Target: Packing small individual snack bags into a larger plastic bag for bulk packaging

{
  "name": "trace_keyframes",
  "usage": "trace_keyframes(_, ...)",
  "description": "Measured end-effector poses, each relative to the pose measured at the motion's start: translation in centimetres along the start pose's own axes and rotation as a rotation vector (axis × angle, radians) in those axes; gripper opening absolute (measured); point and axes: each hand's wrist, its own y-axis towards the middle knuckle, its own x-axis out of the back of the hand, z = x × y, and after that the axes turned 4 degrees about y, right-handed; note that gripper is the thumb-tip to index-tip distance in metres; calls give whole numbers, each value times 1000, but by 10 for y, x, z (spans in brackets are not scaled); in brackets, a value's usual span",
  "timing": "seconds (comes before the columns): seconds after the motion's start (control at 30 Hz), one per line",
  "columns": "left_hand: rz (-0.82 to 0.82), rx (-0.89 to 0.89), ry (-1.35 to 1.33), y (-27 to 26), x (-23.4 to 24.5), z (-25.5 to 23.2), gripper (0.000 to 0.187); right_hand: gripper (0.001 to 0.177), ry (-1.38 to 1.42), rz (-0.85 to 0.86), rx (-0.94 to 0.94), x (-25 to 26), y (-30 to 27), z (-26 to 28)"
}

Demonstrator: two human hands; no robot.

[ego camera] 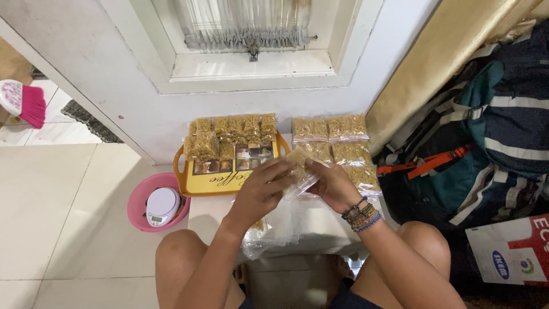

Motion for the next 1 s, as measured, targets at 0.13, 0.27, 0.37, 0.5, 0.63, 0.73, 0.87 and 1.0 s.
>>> trace_keyframes(0.13, -7, 83, 162, 15, 16, -24, 57, 18, 48, 0, 54, 3, -3, -1)
trace_keyframes(0.27, -20, 887, -215, 40, 34, -56, 67, 14, 91, -7, 124, 14, 1, -5)
trace_keyframes(0.37, -128, 1307, -775, 28, 17, -35, 64, 11, 120, 2, 144, 6, -6, -6)
trace_keyframes(0.5, -260, 1336, -1133, 22, -2, -34, 38, 11, 123, 19, 143, 0, -12, -10)
trace_keyframes(0.63, -308, 1222, -941, -24, -30, 11, 31, 16, 69, 2, 142, -12, -21, -2)
trace_keyframes(0.73, -238, 1170, -858, 1, 1, -19, 24, 14, -144, 62, 232, -22, -30, 4)
trace_keyframes(0.87, -174, 1099, -845, -6, -5, -11, 20, 18, -304, 35, 332, 7, -7, -10)
trace_keyframes(1.0, -203, 1077, -841, 4, 0, -24, 16, 25, -352, 42, 364, -43, -50, 17)
